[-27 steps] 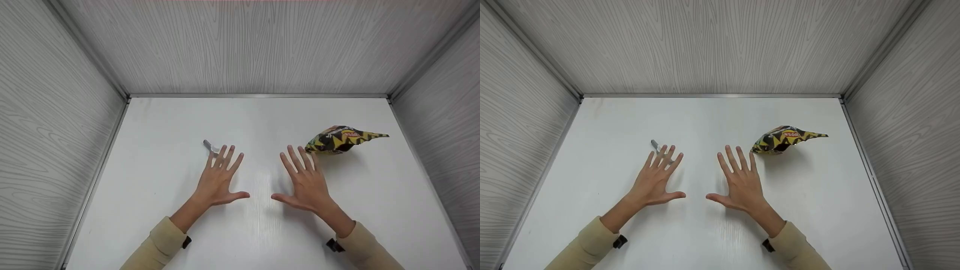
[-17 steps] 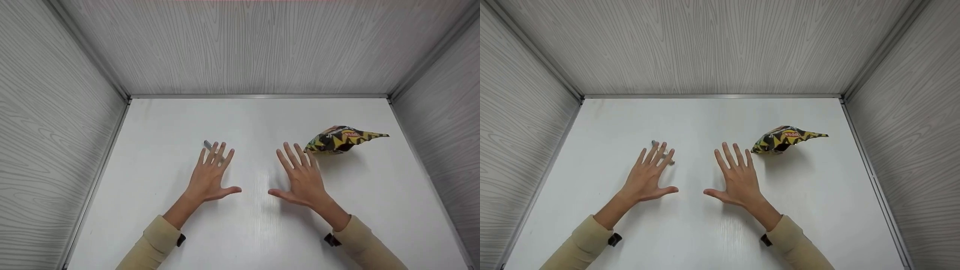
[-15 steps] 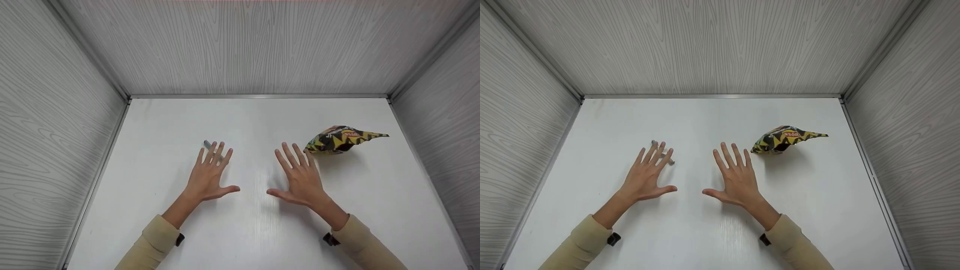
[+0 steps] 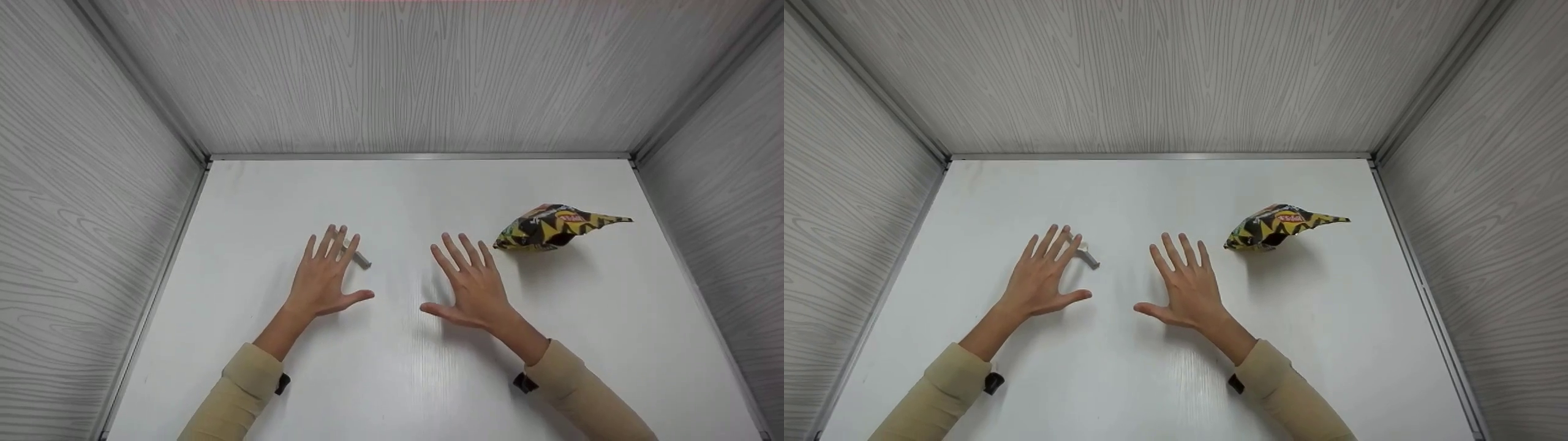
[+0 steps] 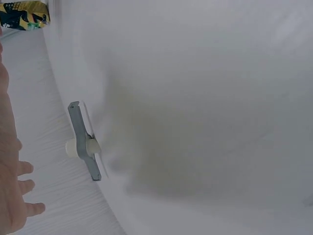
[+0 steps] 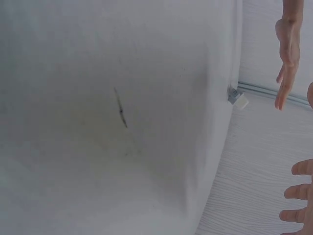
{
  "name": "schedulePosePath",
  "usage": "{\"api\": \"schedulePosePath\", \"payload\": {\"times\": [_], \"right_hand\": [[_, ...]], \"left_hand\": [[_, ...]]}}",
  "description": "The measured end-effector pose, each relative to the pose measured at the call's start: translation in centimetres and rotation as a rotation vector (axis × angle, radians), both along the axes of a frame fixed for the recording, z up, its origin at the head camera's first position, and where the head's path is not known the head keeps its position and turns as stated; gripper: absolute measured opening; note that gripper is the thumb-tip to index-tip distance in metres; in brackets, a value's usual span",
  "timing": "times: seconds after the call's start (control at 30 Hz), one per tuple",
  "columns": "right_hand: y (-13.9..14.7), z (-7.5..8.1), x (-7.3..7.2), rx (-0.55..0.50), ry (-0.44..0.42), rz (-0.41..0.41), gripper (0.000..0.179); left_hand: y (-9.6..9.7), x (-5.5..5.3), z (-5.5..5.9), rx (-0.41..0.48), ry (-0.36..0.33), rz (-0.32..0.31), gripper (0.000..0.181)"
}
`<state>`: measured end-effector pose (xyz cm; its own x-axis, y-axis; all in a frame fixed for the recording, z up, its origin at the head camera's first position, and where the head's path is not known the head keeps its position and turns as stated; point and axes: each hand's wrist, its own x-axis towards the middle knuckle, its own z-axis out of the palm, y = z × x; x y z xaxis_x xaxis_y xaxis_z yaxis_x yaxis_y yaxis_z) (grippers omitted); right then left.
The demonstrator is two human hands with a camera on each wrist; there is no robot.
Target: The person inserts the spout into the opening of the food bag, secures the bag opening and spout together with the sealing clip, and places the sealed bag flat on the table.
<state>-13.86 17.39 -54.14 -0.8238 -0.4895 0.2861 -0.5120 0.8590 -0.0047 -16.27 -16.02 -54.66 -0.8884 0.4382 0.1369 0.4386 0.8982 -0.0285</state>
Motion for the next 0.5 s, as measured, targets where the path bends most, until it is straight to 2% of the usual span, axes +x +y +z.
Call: {"api": "schedulePosePath", "payload": {"times": [0.23, 0.5], "right_hand": [[-1.3, -0.5, -0.8, 0.0, -0.007, 0.017, 0.11], [-3.2, -0.8, -1.5, 0.008, -0.04, 0.03, 0.109]], "left_hand": [[-1.5, -1.1, -0.6, -0.009, -0.044, 0.019, 0.114], [-2.7, -2.3, -1.5, -0.008, -0.059, 0.023, 0.112]]}}
